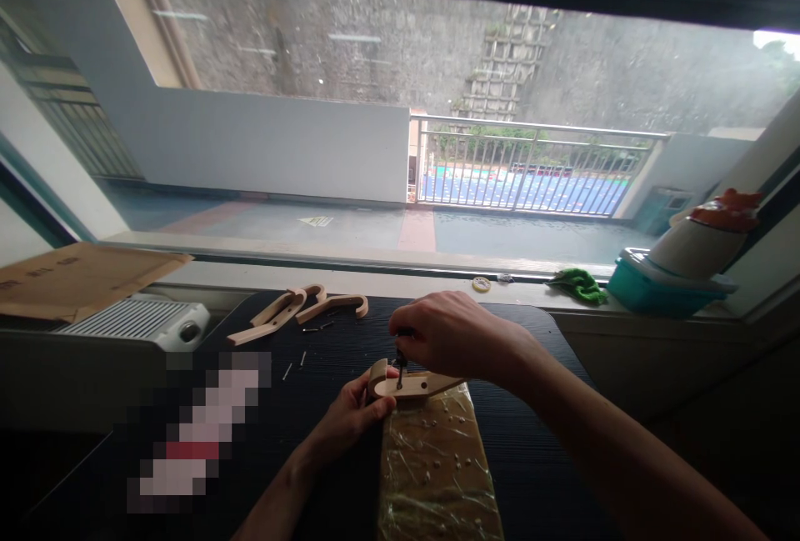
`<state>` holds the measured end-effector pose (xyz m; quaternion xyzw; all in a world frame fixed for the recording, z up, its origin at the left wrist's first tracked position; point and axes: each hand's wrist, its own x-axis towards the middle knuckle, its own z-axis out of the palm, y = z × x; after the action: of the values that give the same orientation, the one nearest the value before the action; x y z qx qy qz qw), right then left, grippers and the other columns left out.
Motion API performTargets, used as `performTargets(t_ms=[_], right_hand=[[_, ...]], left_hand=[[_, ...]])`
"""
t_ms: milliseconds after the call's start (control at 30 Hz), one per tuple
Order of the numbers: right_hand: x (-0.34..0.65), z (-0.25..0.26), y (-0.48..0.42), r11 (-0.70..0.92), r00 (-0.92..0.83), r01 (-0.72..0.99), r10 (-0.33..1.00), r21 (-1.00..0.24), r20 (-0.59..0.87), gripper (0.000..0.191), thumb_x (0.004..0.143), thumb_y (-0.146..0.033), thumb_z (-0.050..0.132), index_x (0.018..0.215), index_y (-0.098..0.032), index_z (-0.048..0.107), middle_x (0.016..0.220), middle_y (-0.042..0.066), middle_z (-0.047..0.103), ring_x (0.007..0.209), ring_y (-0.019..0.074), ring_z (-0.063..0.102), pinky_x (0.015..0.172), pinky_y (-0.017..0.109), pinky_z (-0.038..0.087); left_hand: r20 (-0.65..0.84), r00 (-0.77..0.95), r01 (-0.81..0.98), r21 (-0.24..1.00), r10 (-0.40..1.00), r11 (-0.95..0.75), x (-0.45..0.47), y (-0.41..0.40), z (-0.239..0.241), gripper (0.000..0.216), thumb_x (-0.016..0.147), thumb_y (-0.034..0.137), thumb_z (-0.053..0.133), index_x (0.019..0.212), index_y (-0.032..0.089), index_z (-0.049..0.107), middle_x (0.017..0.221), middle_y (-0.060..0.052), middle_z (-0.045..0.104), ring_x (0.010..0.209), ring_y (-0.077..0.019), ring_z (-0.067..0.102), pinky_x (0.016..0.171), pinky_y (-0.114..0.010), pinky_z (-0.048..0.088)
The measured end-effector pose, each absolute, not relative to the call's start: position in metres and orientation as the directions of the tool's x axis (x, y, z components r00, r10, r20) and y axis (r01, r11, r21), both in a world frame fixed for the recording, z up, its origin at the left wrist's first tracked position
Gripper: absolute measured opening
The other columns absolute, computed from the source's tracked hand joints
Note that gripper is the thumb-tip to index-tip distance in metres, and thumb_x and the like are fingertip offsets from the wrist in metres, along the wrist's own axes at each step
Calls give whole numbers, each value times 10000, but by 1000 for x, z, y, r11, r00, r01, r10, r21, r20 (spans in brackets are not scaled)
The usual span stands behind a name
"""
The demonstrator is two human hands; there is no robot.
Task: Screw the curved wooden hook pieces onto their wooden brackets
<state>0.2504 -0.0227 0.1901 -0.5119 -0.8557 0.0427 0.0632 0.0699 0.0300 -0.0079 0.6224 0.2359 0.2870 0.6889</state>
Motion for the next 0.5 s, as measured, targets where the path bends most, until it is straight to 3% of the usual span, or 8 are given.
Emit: performTargets(t_ms=[267, 500], right_hand=[[249, 180, -19, 432, -423, 878, 902, -208, 89, 229, 885, -313, 448, 874, -192, 642, 692, 2, 635, 589, 96, 508, 549, 226, 312], [248, 190, -21, 461, -457, 879, 888, -126, 55, 215, 875, -287, 452, 889, -215, 654, 740, 2, 662, 631, 111, 535, 586, 238, 322]], left_hand=[[45, 715, -93, 995, 698, 31, 71, 31, -10, 350, 774, 325, 639, 1090, 190, 578, 960, -25, 589, 921, -173, 519, 866, -272, 383], [58, 706, -93, 996, 706, 12, 71, 30, -9, 339, 771, 319, 640, 1082, 195, 587, 954, -22, 588, 935, -174, 520, 864, -261, 388]])
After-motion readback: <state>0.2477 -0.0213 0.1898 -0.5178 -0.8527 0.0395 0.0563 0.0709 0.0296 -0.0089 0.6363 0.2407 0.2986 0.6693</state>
